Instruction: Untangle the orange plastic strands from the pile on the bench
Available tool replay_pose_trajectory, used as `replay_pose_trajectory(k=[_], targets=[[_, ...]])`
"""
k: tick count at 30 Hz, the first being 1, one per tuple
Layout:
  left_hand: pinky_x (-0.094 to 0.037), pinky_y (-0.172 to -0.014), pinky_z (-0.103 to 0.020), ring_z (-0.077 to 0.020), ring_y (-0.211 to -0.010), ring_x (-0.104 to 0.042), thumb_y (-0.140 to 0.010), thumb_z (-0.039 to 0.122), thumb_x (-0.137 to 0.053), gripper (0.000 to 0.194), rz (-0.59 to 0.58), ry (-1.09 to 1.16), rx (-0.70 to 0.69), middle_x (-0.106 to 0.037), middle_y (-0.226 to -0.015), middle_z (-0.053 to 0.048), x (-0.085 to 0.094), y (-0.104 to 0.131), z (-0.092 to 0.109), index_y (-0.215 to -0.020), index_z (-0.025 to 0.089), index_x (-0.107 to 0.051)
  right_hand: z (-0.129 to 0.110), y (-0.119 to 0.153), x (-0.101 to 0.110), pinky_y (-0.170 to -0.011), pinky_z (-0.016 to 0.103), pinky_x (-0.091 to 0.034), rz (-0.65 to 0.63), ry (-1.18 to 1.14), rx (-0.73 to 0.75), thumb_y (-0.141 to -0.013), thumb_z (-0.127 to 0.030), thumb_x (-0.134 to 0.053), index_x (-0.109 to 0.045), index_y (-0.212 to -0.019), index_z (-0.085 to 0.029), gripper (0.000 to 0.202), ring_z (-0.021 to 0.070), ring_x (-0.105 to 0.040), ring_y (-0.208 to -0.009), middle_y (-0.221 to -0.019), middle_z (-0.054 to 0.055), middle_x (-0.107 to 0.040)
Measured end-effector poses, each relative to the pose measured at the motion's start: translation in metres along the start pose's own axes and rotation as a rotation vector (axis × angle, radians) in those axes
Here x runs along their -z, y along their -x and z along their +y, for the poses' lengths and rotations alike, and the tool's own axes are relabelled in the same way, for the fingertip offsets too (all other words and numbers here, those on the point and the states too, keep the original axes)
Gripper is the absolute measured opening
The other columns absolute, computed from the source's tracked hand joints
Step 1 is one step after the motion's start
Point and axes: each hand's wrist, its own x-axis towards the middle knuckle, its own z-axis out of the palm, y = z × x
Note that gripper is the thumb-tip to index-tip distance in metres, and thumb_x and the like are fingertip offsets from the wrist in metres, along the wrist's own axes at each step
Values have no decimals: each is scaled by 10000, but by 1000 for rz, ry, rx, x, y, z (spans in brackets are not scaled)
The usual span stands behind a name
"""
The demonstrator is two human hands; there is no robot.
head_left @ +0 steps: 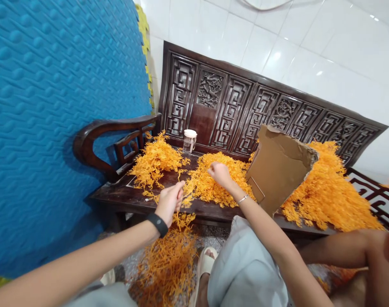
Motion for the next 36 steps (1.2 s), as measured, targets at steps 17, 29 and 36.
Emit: replay_pose_trajectory(k=[17,29,36], targets=[[-92,-345,-173,-22,-287,-188,-583,516,-583,440,-88,-148,170,-261,-331,93,39,7,-15,-429,184,-339,112,12,37,-474,220,-355,397,-235,-385,-671,-333,-498,-600,-858,-128,296,113,-462,-470,-619,34,-591],[-92,-347,-170,-24,-292,-193,-607,503,-557,408,-105,-170,159,-278,-342,89,26,1,-16,-447,182,-363,115,13,30,-441,227,-377,323,-269,-301,-716,-418,-435,-613,-892,-123,387,98,-456,-460,-782,75,-628],[-87,-340,-166,-23,-289,-191,-608,503,-561,409,-98,-165,170,-272,-343,92,22,-2,-15,-450,180,-366,119,11,24,-603,266,-439,275,-219,-223,-702,-306,-483,-616,-902,-137,295,135,-541,-628,-897,79,-636]])
